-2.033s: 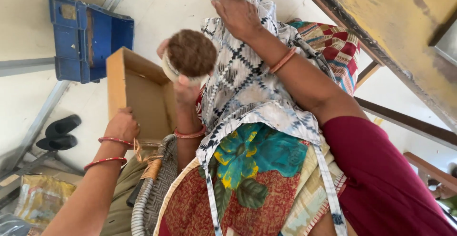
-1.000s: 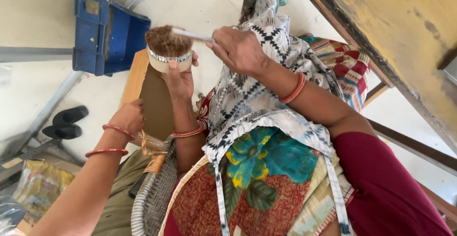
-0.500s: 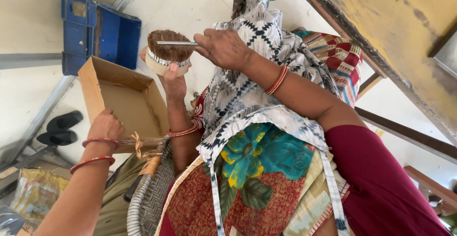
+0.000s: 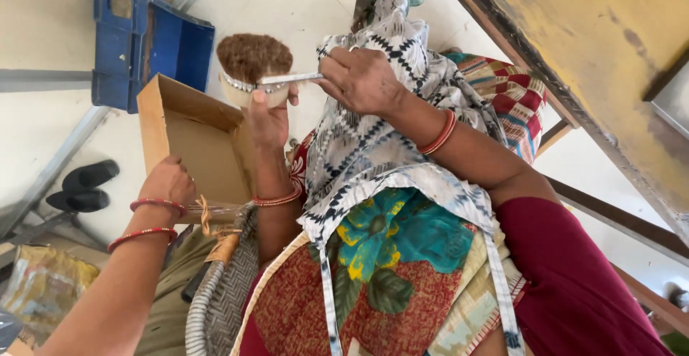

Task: Grooming and arranging the bristles of shaving brushes using a metal tool and metal plate in a manufacturing workshop.

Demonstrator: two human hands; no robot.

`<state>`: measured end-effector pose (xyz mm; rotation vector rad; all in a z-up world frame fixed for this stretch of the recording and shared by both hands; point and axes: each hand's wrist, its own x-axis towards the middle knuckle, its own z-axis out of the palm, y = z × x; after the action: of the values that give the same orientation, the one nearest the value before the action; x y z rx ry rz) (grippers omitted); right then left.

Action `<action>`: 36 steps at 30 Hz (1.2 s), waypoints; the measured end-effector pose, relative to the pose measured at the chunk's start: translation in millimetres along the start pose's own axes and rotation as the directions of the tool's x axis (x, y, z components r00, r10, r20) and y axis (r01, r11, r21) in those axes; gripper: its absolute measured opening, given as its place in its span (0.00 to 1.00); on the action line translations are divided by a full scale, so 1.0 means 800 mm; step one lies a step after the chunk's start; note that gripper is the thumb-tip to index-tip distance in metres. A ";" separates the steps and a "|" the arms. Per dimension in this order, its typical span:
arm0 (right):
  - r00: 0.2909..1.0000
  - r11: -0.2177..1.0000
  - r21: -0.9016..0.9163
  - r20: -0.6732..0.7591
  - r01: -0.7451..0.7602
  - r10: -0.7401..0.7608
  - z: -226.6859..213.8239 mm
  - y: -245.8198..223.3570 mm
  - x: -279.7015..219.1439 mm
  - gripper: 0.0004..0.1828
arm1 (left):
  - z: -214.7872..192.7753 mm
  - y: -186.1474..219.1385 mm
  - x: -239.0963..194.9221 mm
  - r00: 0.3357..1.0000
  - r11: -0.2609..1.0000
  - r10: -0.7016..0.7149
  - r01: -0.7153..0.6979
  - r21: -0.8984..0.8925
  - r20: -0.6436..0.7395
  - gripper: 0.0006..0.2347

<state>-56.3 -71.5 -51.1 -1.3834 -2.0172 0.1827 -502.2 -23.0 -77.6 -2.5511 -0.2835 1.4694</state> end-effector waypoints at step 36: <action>0.988 0.984 -0.110 0.083 0.140 -0.131 0.010 -0.005 0.017 0.17 | -0.008 -0.007 0.003 0.995 0.997 0.003 -0.010 0.073 0.098 0.09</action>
<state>-67.1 -59.6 -49.6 -1.3205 -2.2064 0.0587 -496.1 -17.4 -74.8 -2.4300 -0.2310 1.5794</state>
